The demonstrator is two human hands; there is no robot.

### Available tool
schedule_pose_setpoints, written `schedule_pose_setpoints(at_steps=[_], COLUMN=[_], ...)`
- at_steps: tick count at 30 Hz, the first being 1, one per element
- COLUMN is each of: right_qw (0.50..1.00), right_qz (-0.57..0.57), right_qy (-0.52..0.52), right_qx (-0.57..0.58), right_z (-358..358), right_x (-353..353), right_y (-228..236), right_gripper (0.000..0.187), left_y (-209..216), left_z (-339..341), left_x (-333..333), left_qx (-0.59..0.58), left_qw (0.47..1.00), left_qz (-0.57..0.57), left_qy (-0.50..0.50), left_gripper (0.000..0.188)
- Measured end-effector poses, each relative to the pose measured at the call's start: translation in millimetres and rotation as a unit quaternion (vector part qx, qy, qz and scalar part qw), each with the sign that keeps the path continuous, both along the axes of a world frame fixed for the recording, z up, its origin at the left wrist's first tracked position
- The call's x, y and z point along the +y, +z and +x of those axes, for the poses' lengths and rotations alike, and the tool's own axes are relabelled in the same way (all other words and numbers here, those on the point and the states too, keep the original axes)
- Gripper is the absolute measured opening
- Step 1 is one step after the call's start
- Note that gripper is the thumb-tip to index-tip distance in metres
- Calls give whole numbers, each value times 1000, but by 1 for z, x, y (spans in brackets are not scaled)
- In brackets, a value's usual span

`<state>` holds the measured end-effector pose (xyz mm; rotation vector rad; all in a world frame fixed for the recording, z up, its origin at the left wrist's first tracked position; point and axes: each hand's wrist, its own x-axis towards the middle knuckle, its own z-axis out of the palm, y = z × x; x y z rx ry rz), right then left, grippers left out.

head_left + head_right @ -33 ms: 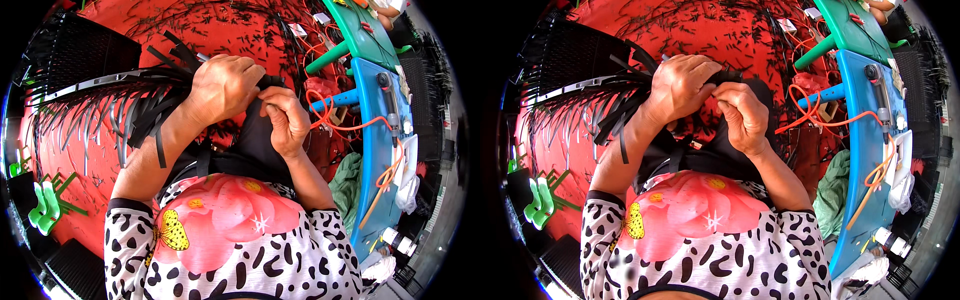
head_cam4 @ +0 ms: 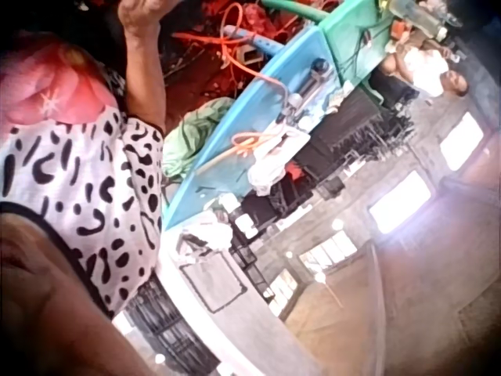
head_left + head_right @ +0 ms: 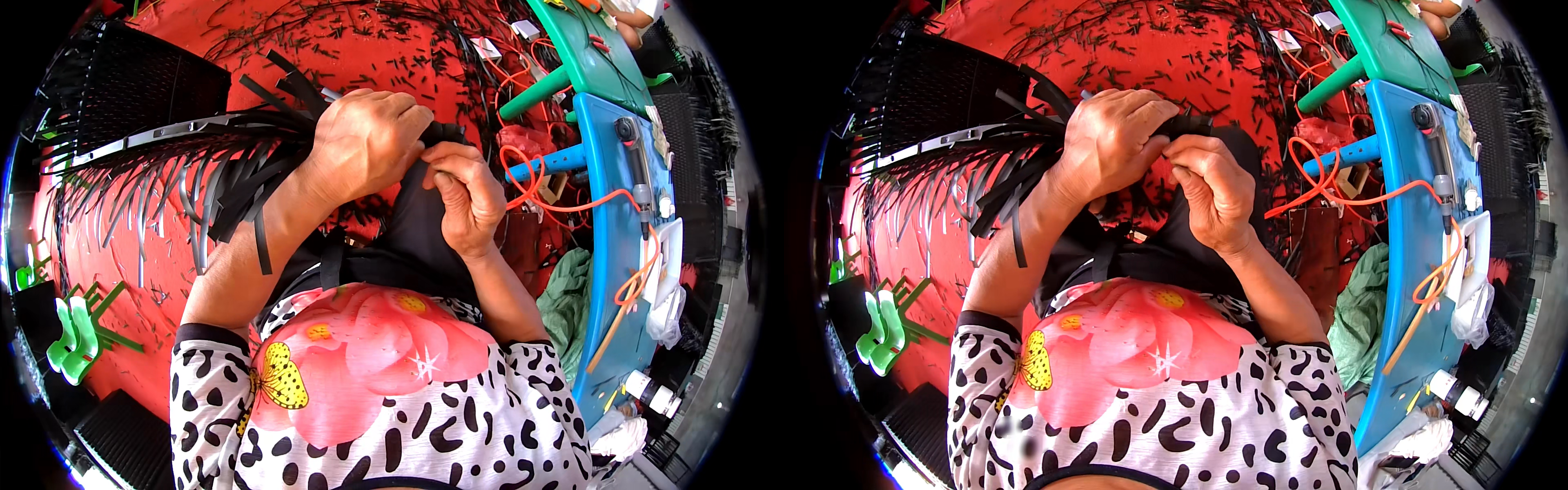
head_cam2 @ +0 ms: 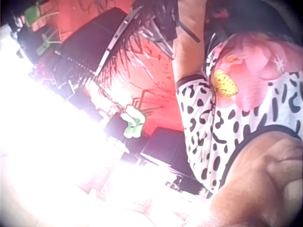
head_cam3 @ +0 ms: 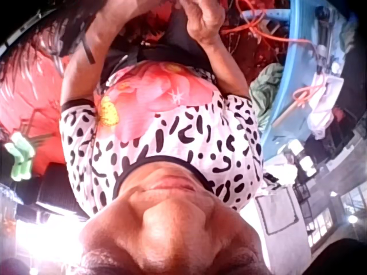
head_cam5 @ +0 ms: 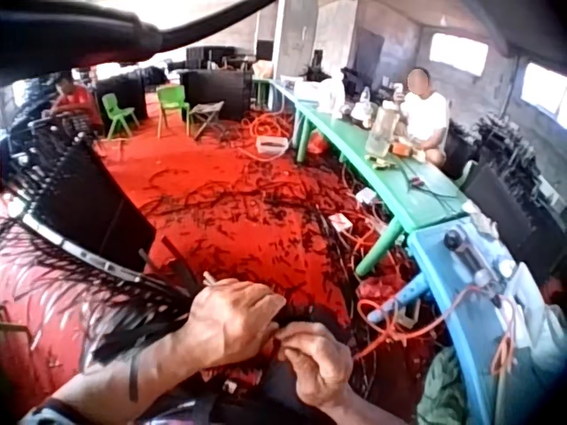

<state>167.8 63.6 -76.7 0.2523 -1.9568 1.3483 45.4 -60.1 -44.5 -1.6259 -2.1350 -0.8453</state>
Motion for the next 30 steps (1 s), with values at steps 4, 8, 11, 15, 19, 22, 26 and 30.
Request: schedule_pose_setpoints(at_steps=[4,8,11,15,19,22,26,30], right_qw=[999,997,995,990,977,972,970,973], right_qz=[24,30,34,89,146,174,196,201], right_qy=[2,19,36,37,11,-15,-28,-32], right_qx=[49,63,85,104,154,158,140,112], right_z=[0,3,3,1,-5,-7,-7,-4], right_x=[2,6,7,8,8,5,3,1], right_y=[-10,-14,-20,-24,-29,-32,-30,-23], right_gripper=[7,8,8,13,22,22,22,21], left_y=[0,8,12,14,22,36,27,24], left_z=[1,7,5,0,0,1,-5,-10], left_x=[2,-1,-2,-2,0,3,6,6], left_qx=[-28,-97,-150,-215,-326,-430,-427,-433], left_qw=[999,993,985,969,933,886,890,884], left_qz=[-32,-55,-56,-64,-112,-154,-124,-118], left_qy=[-11,-30,-61,-102,-106,-80,-104,-132], left_gripper=[33,31,30,30,27,30,46,63])
